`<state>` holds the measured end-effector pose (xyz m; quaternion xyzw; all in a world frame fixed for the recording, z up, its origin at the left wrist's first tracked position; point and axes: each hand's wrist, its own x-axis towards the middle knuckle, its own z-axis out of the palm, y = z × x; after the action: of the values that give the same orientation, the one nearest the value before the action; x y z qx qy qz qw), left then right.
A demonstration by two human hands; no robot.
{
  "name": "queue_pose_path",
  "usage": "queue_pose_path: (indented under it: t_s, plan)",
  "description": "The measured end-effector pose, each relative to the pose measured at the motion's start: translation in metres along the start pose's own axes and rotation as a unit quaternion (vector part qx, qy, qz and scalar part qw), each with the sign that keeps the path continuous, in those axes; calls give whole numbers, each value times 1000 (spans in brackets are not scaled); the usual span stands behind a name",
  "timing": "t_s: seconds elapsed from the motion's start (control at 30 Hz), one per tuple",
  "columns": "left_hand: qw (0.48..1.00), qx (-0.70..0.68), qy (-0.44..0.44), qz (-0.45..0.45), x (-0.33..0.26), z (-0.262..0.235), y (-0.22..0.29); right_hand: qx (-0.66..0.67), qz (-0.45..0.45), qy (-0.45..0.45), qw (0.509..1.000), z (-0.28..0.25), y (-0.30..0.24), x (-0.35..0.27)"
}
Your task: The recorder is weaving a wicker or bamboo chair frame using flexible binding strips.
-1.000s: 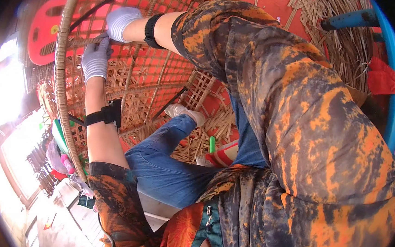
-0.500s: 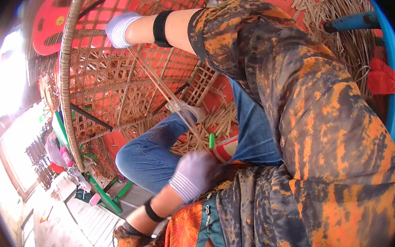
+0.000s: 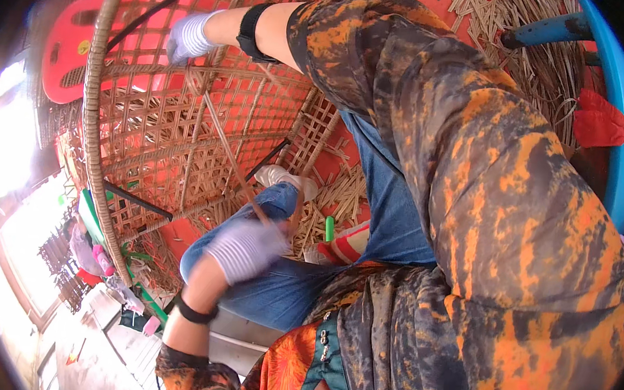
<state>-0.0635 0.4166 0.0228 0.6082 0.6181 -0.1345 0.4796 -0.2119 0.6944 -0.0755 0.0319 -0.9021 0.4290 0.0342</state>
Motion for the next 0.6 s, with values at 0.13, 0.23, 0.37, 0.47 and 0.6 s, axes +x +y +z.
queue_pose_path:
  t_s: [0.13,0.23,0.37,0.47,0.6]
  plan:
    - [818,3,526,-234,27,-62,-113,169,80,-14,982,10,12,9]
    - [706,-249,626,-220,44,-119,-150,204,74,-13,976,13,4,17]
    - [643,-296,687,-162,84,-136,-174,107,67,-25,992,10,9,18]
    - [646,-282,681,-197,105,-136,-168,24,60,36,997,8,7,16]
    - [612,-352,696,-133,113,-139,-175,-12,134,51,990,6,2,15]
